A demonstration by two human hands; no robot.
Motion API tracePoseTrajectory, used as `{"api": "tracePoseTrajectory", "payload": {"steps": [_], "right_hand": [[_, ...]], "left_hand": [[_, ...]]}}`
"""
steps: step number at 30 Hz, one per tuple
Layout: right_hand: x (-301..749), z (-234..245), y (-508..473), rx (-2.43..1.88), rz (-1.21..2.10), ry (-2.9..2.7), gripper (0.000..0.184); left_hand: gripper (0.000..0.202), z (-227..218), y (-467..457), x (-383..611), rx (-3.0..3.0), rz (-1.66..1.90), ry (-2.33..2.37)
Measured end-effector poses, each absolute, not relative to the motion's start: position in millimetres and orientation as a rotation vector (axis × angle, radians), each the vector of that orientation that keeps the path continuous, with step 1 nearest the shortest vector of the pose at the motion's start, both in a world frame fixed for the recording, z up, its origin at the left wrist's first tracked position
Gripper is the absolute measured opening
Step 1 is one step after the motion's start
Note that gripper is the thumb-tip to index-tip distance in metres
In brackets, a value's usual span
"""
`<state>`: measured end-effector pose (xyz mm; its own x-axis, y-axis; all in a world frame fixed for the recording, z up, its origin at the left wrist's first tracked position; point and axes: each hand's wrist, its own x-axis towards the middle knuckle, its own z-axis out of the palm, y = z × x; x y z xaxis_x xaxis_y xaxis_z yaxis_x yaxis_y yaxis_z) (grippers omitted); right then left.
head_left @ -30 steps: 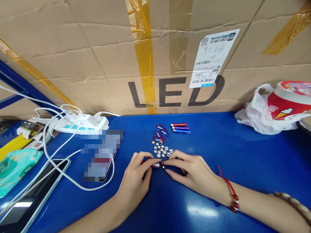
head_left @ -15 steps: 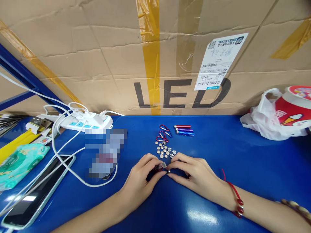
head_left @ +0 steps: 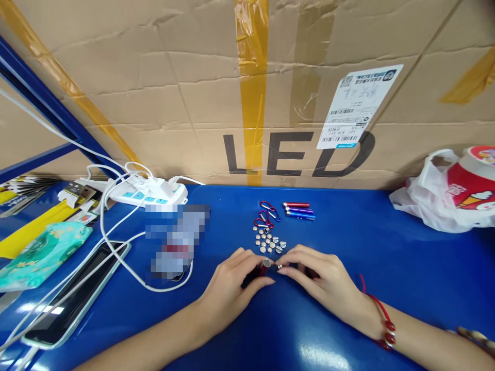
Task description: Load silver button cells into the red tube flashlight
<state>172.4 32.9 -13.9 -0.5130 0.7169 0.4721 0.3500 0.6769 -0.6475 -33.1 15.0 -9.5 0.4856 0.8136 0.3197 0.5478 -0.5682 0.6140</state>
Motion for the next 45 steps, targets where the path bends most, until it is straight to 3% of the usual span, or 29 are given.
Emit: {"api": "tracePoseTrajectory", "payload": {"steps": [19,45], "right_hand": [[171,-2,28,-0.583,0.434,-2.091,0.013],[175,-13,30,-0.698,0.577,-2.204,0.014]], "left_hand": [[0.018,-7,14,-31,2.456,0.811,0.95],[0.015,-8,14,-29,2.481,0.765,0.973]]}}
